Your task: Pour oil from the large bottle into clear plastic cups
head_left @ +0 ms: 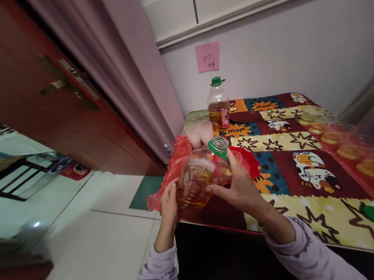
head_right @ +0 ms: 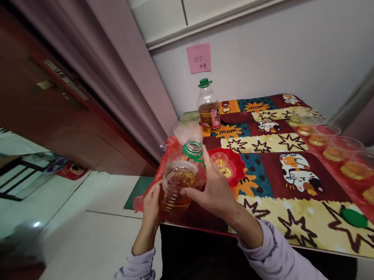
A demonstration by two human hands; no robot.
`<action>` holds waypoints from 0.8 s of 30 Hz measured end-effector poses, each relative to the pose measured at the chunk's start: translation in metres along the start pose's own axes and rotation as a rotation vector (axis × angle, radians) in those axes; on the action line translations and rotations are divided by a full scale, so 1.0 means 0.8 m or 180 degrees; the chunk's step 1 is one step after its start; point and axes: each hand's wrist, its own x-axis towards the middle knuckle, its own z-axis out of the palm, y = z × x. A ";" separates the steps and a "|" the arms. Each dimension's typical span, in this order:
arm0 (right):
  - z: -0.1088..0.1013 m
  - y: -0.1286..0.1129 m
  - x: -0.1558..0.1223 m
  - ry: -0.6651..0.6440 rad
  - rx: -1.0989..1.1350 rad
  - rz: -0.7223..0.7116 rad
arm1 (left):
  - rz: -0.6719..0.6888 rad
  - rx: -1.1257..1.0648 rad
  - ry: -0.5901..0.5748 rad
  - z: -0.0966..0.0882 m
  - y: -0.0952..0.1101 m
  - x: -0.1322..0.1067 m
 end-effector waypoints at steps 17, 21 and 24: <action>-0.048 0.037 0.002 -0.0161 0.0294 0.0057 | 0.0570 -0.0364 -0.0550 0.026 0.103 -0.018; -0.091 0.083 0.037 0.0171 -0.1108 0.0236 | 0.0823 -0.0212 -0.0586 0.012 0.092 -0.010; -0.094 0.113 0.057 -0.0077 -0.1799 0.0342 | 0.0812 -0.0228 -0.0384 -0.002 0.079 -0.005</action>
